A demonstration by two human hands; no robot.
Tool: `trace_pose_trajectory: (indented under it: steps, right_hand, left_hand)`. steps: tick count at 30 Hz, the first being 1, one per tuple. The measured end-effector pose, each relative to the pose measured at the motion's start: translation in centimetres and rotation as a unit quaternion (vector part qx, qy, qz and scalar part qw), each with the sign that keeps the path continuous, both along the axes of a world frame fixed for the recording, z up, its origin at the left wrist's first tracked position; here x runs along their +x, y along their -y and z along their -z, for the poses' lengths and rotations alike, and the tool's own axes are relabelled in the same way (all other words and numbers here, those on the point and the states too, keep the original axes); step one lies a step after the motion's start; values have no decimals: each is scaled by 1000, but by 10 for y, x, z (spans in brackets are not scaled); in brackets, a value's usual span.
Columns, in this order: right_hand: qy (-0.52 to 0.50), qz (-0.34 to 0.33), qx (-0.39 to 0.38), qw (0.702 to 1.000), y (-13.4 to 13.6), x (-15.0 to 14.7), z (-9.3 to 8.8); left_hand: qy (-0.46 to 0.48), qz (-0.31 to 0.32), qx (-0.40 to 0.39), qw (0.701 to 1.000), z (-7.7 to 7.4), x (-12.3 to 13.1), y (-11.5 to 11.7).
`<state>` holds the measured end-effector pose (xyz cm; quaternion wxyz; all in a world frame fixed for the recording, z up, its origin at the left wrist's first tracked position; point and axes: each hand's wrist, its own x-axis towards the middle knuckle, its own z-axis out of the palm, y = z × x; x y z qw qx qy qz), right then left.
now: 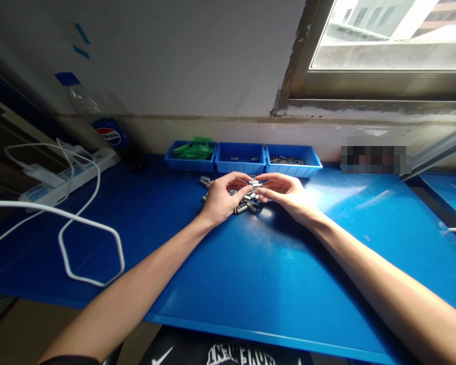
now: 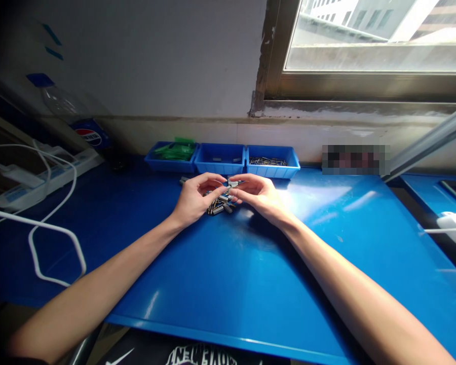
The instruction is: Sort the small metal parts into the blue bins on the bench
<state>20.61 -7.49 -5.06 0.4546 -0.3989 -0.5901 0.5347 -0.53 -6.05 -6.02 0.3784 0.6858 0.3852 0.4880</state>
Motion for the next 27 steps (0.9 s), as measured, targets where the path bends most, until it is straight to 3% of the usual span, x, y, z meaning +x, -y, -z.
trace_pose_trajectory:
  steps: [5,9,12,15,19,24,27]
  right_hand:
    - [-6,41,13,999,-4,0,9]
    - [-25,185,73,980,-10,3,11]
    - [-56,260,130,955,-14,7,10]
    - [-41,261,147,953,-14,11,11]
    - [-16,249,115,962,-11,10,13]
    - [-15,237,91,967,-8,8,13]
    - [-19,235,81,969,-9,9,12]
  left_hand:
    - [-94,-32,57,993,-4,-1,4]
    - [-241,-41,113,963,-3,-2,4]
    - [-282,-26,137,949,-2,-1,2]
    - [-289,-24,122,949,-3,1,2]
    - [-311,-40,101,944,-5,4,3]
    - [-340,-47,132,930,-9,4,-1]
    - [-388,-33,112,914,-16,3,-8]
